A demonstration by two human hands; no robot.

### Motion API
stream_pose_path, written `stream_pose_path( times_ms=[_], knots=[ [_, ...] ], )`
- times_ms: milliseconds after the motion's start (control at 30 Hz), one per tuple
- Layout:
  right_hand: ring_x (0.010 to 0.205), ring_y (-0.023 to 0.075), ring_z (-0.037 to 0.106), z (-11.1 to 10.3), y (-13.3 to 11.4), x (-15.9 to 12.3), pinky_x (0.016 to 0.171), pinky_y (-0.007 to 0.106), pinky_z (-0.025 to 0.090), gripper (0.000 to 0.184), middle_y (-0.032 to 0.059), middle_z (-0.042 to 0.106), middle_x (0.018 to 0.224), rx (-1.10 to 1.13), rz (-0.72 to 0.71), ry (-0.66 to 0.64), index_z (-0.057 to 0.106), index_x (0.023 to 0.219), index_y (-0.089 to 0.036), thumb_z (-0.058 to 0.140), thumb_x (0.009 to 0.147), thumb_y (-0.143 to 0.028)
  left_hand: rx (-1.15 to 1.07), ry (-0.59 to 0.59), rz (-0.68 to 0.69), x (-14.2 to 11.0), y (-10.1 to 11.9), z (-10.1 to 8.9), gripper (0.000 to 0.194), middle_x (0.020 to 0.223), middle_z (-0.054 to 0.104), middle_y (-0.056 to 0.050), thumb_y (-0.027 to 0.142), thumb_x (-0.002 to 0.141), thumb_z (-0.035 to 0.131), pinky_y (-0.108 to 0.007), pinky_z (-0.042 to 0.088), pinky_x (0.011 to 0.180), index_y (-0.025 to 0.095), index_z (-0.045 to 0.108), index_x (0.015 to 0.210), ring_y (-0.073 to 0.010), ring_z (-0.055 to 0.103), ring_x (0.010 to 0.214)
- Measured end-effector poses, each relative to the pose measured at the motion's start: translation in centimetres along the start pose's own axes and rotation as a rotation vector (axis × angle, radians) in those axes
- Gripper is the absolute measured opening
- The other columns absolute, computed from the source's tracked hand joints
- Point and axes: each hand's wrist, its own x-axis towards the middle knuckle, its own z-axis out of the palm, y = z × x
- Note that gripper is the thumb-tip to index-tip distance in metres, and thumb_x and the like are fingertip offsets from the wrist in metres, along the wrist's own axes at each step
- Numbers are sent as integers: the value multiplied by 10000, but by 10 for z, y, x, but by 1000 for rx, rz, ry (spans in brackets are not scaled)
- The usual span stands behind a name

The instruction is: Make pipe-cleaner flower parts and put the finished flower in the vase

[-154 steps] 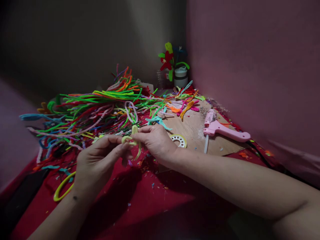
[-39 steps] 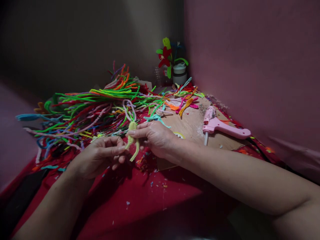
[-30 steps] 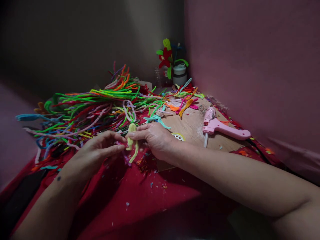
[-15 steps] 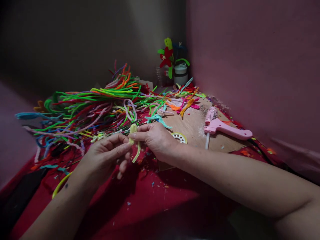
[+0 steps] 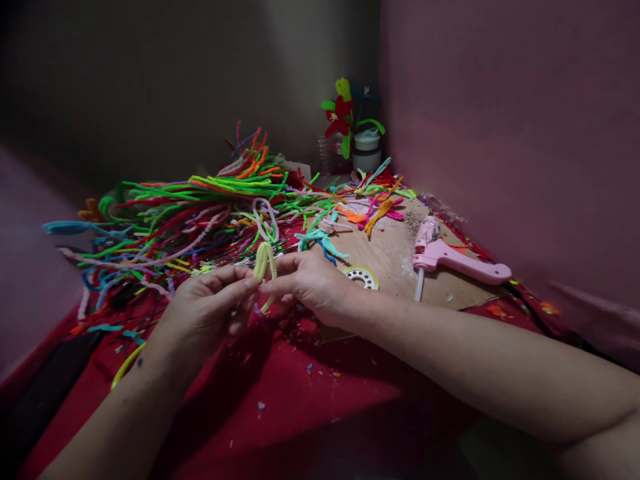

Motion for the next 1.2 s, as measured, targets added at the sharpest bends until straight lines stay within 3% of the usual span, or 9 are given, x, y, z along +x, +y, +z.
stream_pose_path(
  times_ms=[200,467,700,900,1200],
  knots=[
    [430,77,543,4,-2,-4,427,180,461,79,-14,584,513,-17,109,11,558,658,-127,633,676,-110,-41,26,22,2,-1,-2,145,505,515,55,283,743,638,-171,306,275,161,560,736,-63,397,312],
    [448,86,557,4,-5,-4,413,187,452,180,-19,598,542,-23,-148,158,528,679,-146,671,729,-242,56,124,118,0,-3,5,105,465,489,73,241,741,623,-160,306,306,169,546,752,-56,393,317],
    [491,77,504,2,-2,-3,475,208,404,168,-28,556,558,-291,-360,284,526,657,-149,629,761,-232,194,146,206,-4,-8,13,112,459,428,90,268,763,597,-149,302,355,183,525,752,-41,364,354],
    [555,81,461,2,2,-5,548,224,373,141,-31,511,594,-701,-546,369,544,671,-152,606,786,-206,284,156,251,-5,-10,15,88,458,404,95,263,780,559,-169,295,385,190,511,783,-51,355,364],
    [552,81,404,4,7,-11,542,222,319,187,-23,467,593,-1103,-853,336,484,645,-155,556,816,-134,549,252,429,0,-25,9,106,625,535,47,241,791,536,-199,369,514,203,539,890,-87,473,522]
  ],
)
